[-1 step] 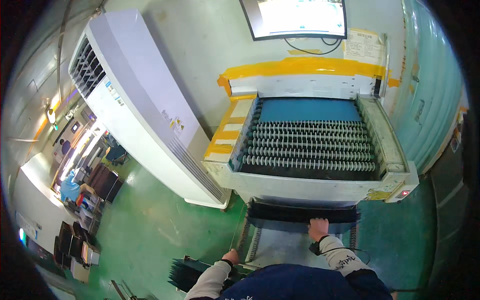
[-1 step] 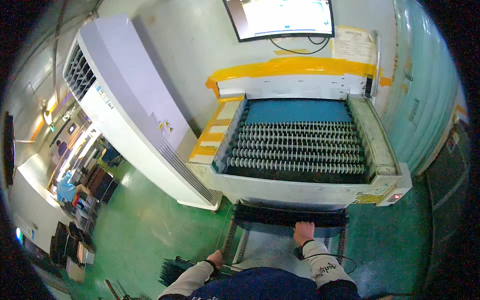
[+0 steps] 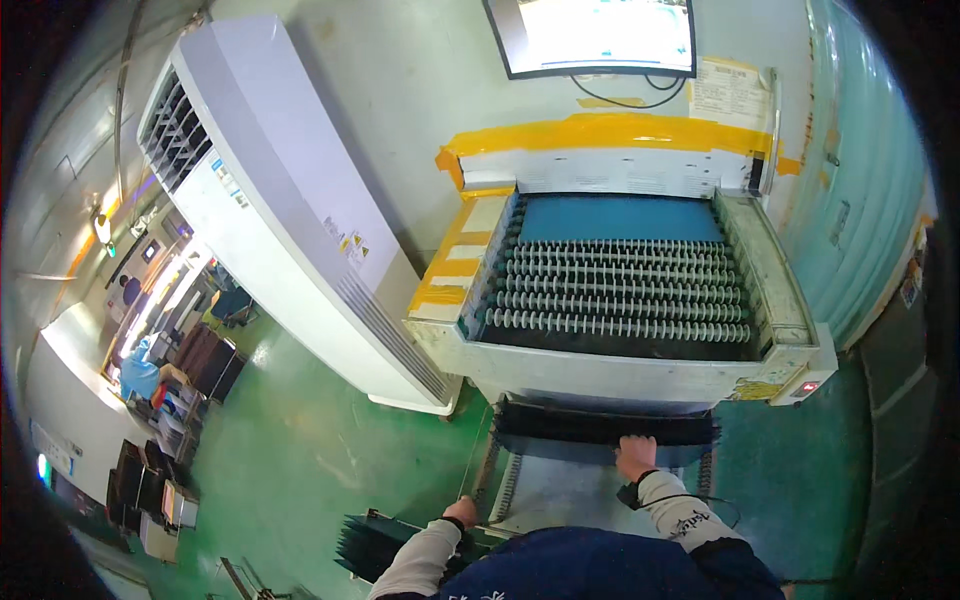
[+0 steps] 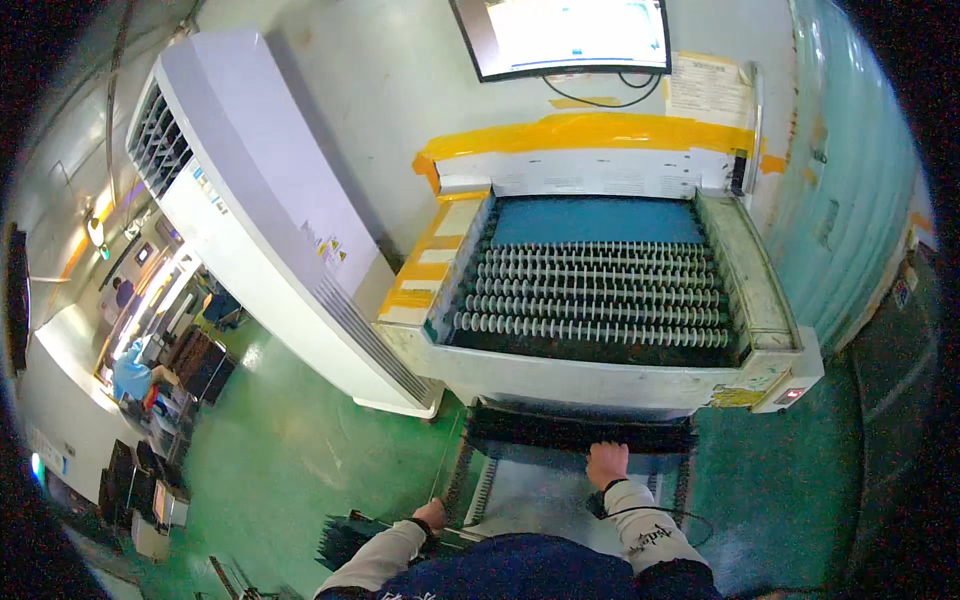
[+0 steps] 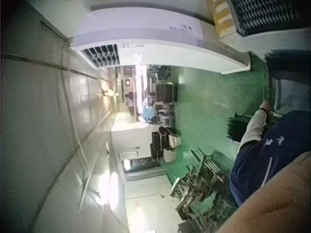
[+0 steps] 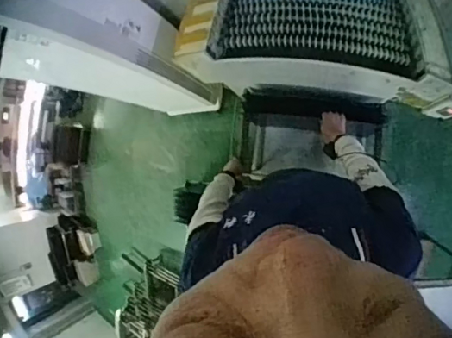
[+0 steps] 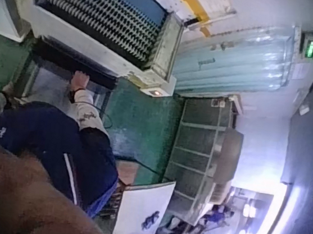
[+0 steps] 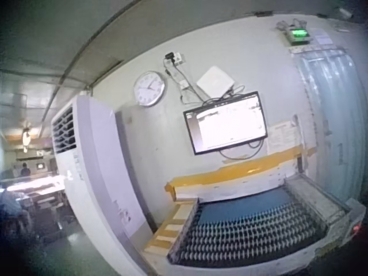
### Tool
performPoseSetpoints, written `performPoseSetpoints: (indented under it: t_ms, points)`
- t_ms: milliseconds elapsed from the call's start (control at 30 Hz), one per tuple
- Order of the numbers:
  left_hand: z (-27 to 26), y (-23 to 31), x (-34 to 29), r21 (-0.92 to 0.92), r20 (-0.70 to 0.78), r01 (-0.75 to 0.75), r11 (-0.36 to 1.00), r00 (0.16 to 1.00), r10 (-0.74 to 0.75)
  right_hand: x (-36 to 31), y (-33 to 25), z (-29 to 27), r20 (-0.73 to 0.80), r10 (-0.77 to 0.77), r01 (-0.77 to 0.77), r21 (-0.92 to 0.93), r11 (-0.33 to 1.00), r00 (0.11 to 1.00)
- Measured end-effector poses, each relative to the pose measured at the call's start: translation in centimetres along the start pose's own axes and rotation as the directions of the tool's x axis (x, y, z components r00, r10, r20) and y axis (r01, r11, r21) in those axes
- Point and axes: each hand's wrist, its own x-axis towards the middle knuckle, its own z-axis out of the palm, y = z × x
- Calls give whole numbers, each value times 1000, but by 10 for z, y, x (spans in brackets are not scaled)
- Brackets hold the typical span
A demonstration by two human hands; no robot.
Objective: The recorder is feeding blue metal plates into a processing machine on a fabrication floor.
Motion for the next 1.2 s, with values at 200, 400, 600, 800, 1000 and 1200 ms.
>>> performPoseSetpoints:
  t_ms: [200,400,600,800,1000,1200]
  points:
    - [-27,41,-30,-163,-97,63,985,992,-80,-7,12,3,21,21,-20,-39,999,1000]
    - [-64,77,-84,-252,-265,41,967,958,-109,-15,14,5,59,-16,21,-83,996,998]
    - [-67,83,-106,-154,-275,28,988,959,-70,-25,13,6,103,-61,69,-69,995,993]
    - [-77,79,-105,-212,-194,-16,977,981,-26,-27,19,-5,66,-108,111,-44,993,992]
    - [-87,78,-99,-271,-83,-50,961,996,28,-32,14,-84,-23,-99,99,-1,995,995]
    - [-70,53,-77,-303,-20,-101,948,995,100,-25,8,-184,-179,24,-25,-2,1000,984]
